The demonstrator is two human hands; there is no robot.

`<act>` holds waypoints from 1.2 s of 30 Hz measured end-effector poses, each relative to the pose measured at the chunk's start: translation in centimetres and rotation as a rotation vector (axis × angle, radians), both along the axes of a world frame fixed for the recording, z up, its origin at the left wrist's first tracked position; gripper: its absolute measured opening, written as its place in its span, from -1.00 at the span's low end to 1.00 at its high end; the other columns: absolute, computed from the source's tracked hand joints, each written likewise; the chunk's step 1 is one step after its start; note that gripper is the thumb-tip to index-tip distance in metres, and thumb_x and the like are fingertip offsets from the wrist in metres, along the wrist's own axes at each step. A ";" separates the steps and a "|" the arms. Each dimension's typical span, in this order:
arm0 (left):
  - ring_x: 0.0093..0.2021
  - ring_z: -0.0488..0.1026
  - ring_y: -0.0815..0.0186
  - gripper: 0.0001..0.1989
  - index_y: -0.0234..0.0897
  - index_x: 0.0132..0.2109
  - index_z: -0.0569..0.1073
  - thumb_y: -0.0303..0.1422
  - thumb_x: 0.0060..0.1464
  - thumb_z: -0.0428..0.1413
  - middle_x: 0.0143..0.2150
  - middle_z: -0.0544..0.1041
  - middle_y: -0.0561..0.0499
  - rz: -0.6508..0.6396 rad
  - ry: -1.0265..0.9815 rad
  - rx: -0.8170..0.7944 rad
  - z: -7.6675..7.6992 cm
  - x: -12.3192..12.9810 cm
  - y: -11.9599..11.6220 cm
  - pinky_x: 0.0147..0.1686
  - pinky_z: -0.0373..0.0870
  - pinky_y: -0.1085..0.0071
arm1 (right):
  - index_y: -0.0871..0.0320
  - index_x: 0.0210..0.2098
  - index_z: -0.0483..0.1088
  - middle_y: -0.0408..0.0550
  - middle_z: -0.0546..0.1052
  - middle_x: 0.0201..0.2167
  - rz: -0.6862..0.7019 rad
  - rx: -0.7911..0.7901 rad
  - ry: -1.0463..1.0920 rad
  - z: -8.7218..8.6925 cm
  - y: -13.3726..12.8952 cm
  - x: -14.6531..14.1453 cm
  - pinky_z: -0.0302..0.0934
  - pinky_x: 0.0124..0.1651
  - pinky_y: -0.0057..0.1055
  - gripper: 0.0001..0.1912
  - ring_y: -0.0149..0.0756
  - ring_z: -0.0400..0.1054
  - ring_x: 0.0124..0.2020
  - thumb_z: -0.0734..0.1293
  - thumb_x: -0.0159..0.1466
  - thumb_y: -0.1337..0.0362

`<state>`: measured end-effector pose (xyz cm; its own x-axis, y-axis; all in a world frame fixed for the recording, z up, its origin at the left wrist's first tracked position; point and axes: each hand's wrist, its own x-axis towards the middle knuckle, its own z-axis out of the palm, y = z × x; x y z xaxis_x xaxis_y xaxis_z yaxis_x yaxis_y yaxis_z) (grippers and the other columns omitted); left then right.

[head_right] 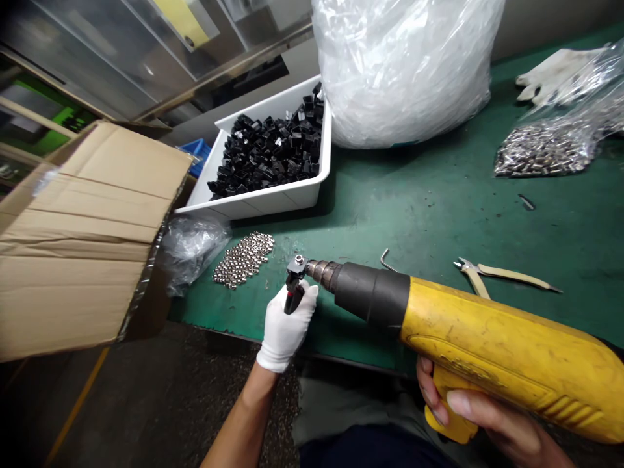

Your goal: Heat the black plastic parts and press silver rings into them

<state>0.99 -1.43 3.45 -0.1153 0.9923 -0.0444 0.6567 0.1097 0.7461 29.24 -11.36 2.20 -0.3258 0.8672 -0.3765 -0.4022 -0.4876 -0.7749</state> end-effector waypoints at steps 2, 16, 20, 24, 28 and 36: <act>-0.41 0.32 0.41 -0.78 -0.24 -0.32 0.41 -0.18 0.17 0.11 -0.45 0.40 0.12 -0.001 -0.002 -0.003 0.0 0.0 0.0 -0.29 0.30 0.50 | 0.08 -0.13 0.36 -0.02 0.42 -0.44 -0.010 -0.006 0.001 0.0 0.0 0.1 0.16 -0.40 -0.27 -0.64 -0.23 0.24 -0.50 0.21 0.23 -0.01; -0.42 0.34 0.41 -0.78 -0.24 -0.32 0.43 -0.17 0.16 0.13 -0.43 0.44 0.11 0.024 -0.023 0.001 -0.3 0.0 -0.1 -0.30 0.32 0.50 | 0.07 -0.14 0.35 -0.04 0.42 -0.45 -0.001 -0.012 0.000 0.0 0.0 0.0 0.16 -0.40 -0.28 -0.65 -0.23 0.25 -0.49 0.24 0.21 -0.01; -0.44 0.33 0.40 -0.75 -0.24 -0.31 0.43 -0.14 0.15 0.13 -0.45 0.43 0.11 0.043 -0.031 -0.011 -0.4 0.0 -0.1 -0.33 0.32 0.50 | 0.07 -0.13 0.35 -0.02 0.43 -0.44 -0.002 -0.007 0.007 -0.1 0.0 0.1 0.17 -0.39 -0.27 -0.66 -0.22 0.26 -0.49 0.23 0.22 0.00; -0.45 0.32 0.41 -0.75 -0.23 -0.32 0.42 -0.13 0.15 0.13 -0.46 0.42 0.12 0.045 -0.035 -0.014 -0.4 0.0 -0.1 -0.33 0.32 0.50 | 0.07 -0.14 0.36 -0.02 0.43 -0.45 0.004 -0.014 0.004 -0.1 0.0 0.2 0.17 -0.40 -0.26 -0.65 -0.21 0.26 -0.49 0.24 0.21 -0.01; -0.44 0.33 0.41 -0.76 -0.23 -0.31 0.43 -0.14 0.15 0.13 -0.45 0.42 0.12 0.037 -0.040 -0.021 -0.4 0.0 -0.1 -0.33 0.33 0.51 | 0.08 -0.14 0.36 -0.01 0.43 -0.45 -0.015 -0.013 0.006 0.0 -0.1 0.1 0.16 -0.41 -0.26 -0.64 -0.21 0.26 -0.50 0.23 0.21 -0.01; -0.41 0.34 0.42 -0.79 -0.24 -0.31 0.43 -0.18 0.17 0.12 -0.44 0.43 0.12 0.009 0.003 0.024 -0.2 0.0 0.0 -0.28 0.32 0.51 | 0.09 -0.14 0.36 -0.02 0.43 -0.45 -0.004 -0.009 -0.013 0.1 0.1 0.1 0.17 -0.40 -0.27 -0.64 -0.22 0.26 -0.50 0.24 0.22 -0.01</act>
